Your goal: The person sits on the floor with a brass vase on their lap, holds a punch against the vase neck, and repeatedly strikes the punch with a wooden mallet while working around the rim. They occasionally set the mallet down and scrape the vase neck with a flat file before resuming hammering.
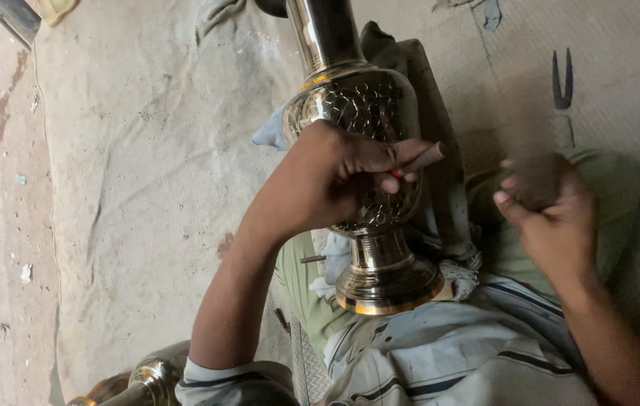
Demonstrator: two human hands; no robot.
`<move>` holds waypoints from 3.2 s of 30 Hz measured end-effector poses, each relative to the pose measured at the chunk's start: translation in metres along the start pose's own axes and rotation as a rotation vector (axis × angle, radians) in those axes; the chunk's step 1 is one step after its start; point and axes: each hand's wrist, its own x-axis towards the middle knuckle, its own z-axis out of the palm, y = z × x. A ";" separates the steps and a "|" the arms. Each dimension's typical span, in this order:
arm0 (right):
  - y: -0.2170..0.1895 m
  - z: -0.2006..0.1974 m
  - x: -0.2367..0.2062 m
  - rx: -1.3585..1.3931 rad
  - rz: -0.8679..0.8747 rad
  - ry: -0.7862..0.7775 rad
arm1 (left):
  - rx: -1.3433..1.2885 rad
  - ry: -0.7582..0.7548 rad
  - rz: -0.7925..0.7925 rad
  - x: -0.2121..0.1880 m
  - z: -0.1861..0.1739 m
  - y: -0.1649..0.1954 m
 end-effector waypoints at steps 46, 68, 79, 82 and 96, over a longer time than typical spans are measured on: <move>-0.036 -0.009 0.024 -0.702 -0.152 -0.082 | -0.086 0.287 -0.125 -0.032 0.021 -0.010; -0.176 -0.002 0.081 -0.584 -0.246 -0.321 | -0.117 0.768 -0.189 -0.055 0.066 -0.013; -0.278 0.035 0.078 -1.043 -0.583 -0.423 | -0.029 1.173 -0.192 -0.056 0.110 -0.009; -0.282 0.030 0.065 -1.520 -0.760 -0.379 | 0.082 1.184 -0.253 -0.059 0.115 -0.012; 0.110 -0.087 -0.051 -0.743 0.397 -0.218 | -0.676 1.541 -1.016 -0.280 0.159 -0.112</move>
